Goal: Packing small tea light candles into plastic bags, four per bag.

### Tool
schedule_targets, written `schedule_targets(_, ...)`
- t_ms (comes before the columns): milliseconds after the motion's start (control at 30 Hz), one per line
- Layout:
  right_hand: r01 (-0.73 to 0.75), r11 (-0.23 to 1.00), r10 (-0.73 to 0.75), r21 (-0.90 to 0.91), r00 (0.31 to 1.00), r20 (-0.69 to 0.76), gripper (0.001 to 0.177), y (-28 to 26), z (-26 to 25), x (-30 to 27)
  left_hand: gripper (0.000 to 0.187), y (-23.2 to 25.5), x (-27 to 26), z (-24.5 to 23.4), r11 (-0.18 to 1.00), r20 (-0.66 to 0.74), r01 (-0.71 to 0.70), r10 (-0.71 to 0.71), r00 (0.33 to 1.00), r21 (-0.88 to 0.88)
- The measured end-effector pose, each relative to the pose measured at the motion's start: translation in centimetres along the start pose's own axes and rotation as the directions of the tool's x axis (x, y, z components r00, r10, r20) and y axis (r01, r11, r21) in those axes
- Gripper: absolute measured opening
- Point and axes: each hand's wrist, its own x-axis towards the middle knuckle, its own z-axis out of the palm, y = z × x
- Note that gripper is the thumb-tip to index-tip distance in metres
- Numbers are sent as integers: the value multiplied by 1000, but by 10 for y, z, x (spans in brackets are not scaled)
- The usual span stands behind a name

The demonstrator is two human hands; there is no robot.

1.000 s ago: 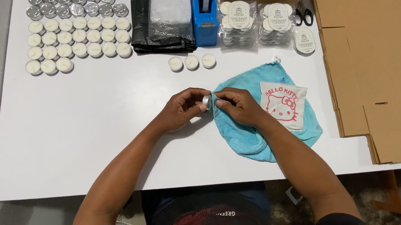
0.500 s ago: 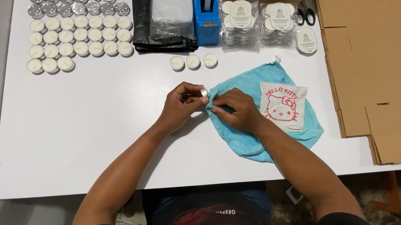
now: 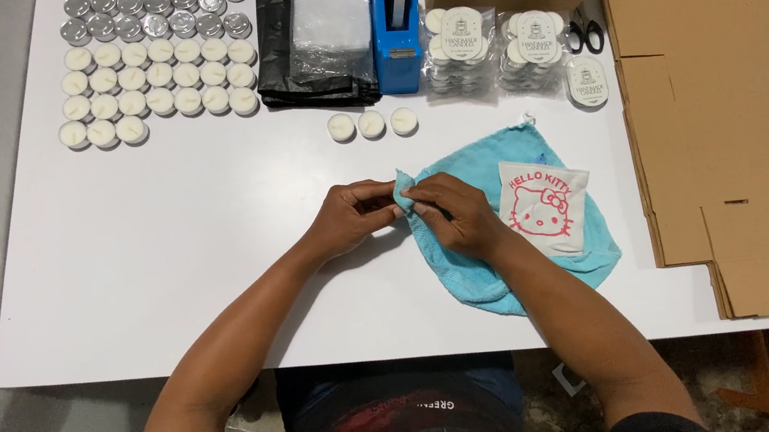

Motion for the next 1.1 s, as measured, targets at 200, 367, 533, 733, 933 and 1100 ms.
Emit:
schedule_targets(200, -135, 990, 134, 49, 991, 31, 20, 12, -1, -6, 62, -13, 2, -3, 973, 6, 71, -71, 997, -220)
schedule_targets(367, -220, 970, 214, 105, 975, 67, 21, 18, -4, -5, 57, -8, 1, -5, 976, 29, 65, -61, 998, -209)
schedule_targets(533, -280, 954, 270, 108, 958, 96, 22, 20, -6, -7, 40, 9, -2, -2, 996, 43, 43, -40, 998, -72)
schedule_targets(733, -325, 939, 311, 113, 942, 123, 21, 14, -5, -5, 35, 20, -4, 4, 993, 24, 38, -36, 999, -113)
schedule_targets(933, -270, 959, 263, 82, 960, 93, 14, 20, -2, -11, 34, 0, 2, 1, 971, -71, 39, -57, 996, -234)
schedule_targets(1100, -207, 978, 209, -40, 977, 48, 14, 21, 2, -17, 32, -36, 8, -6, 963, -121, 9, -43, 992, -271)
